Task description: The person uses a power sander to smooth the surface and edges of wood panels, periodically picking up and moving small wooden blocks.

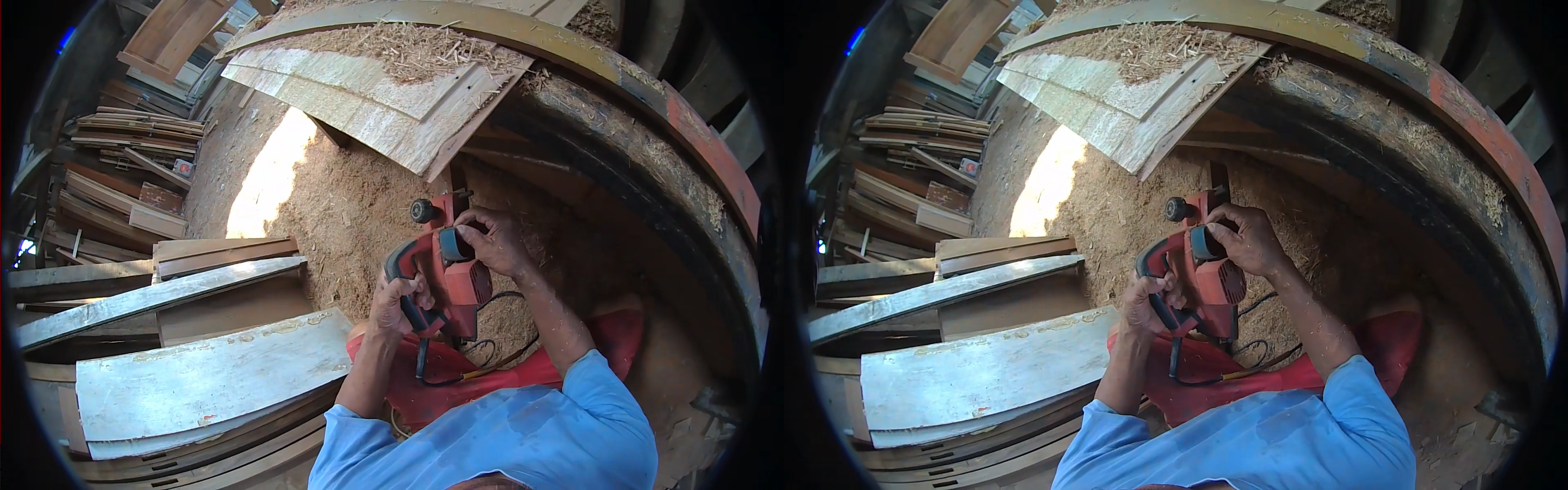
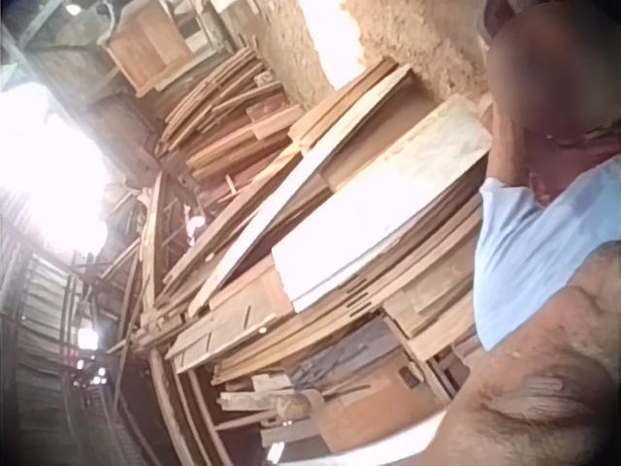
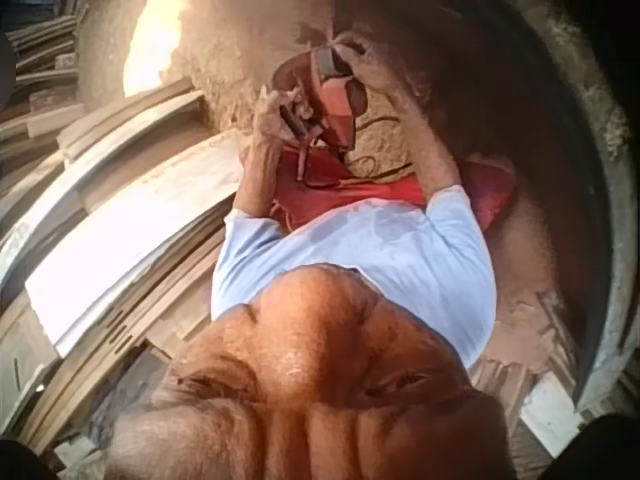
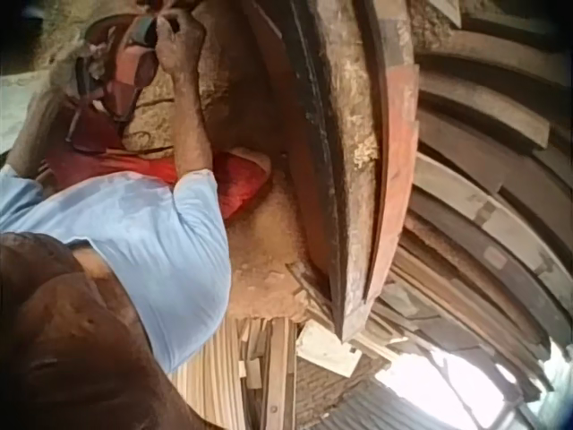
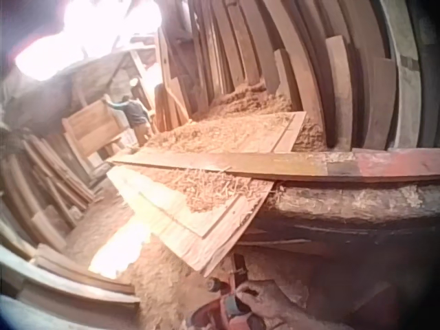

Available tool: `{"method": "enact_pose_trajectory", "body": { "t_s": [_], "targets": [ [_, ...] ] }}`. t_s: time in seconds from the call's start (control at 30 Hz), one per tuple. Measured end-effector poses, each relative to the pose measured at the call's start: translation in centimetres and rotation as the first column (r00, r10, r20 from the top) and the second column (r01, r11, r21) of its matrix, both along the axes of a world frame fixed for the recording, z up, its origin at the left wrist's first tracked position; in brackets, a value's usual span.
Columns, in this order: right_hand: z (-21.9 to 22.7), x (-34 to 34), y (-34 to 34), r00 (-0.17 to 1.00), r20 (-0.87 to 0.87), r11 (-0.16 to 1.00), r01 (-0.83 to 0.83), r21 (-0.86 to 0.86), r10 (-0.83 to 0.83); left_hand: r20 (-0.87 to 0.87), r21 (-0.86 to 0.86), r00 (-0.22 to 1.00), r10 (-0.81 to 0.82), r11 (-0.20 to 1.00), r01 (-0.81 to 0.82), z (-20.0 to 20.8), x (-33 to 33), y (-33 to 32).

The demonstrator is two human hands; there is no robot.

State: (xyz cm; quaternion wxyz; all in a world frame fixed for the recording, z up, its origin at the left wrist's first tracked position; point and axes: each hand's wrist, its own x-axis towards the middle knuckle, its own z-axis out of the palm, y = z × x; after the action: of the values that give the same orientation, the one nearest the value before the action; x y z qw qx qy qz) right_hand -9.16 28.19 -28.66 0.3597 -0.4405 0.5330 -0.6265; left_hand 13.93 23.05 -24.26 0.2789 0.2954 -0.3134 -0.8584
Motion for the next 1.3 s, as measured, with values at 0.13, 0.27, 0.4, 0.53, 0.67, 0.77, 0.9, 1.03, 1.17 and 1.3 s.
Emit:
{"method": "enact_pose_trajectory", "body": {
  "t_s": [0.13,0.27,0.4,0.53,0.67,0.77,0.9,1.03,1.17,1.3],
  "targets": [
    [-2.5,-1.1,-0.8,0.941,0.27,0.972,-0.229,0.056,0.206,0.011,0.001,1.0,0.008,1.0,-0.008,0.2,0.1,0.2],
    [-5.1,-3.7,-0.4,0.801,0.541,0.962,-0.267,-0.059,0.255,0.01,0.013,0.999,0.045,0.999,-0.045,0.5,0.1,0.7],
    [-2.6,-6.4,1.9,0.811,0.58,0.996,0.087,0.008,-0.076,-0.002,0.034,0.997,0.077,0.996,-0.077,0.7,0.7,1.2],
    [2.3,-6.6,4.5,0.961,-0.009,0.96,0.274,-0.06,-0.275,-0.055,0.049,0.995,0.081,0.996,-0.078,-0.8,2.0,1.7],
    [5.2,-4.3,5.9,0.981,0.102,0.981,0.175,-0.085,-0.166,-0.131,0.028,0.99,0.055,0.998,-0.052,-0.9,2.5,1.4],
    [4.4,-3.0,5.5,0.987,0.116,0.989,0.118,-0.087,-0.107,-0.171,0.028,0.985,0.037,0.999,-0.033,-0.9,2.3,1.6],
    [3.5,-1.2,3.0,0.969,-0.237,0.993,0.051,-0.107,-0.075,-0.178,0.004,0.984,0.014,1.0,-0.014,-0.5,2.0,1.7],
    [0.5,-0.3,1.5,0.992,-0.035,0.992,-0.12,-0.026,0.119,-0.161,0.008,0.987,-0.011,1.0,0.012,-0.8,1.8,2.0],
    [-1.6,-5.1,2.0,0.876,0.393,0.96,-0.269,-0.08,0.279,-0.143,-0.015,0.99,-0.008,1.0,0.006,-0.6,1.7,2.5],
    [0.9,-5.9,3.7,0.913,0.409,0.999,0.003,-0.042,0.014,-0.102,0.021,0.994,0.027,0.999,-0.025,-0.1,1.5,2.9]
  ]
}}
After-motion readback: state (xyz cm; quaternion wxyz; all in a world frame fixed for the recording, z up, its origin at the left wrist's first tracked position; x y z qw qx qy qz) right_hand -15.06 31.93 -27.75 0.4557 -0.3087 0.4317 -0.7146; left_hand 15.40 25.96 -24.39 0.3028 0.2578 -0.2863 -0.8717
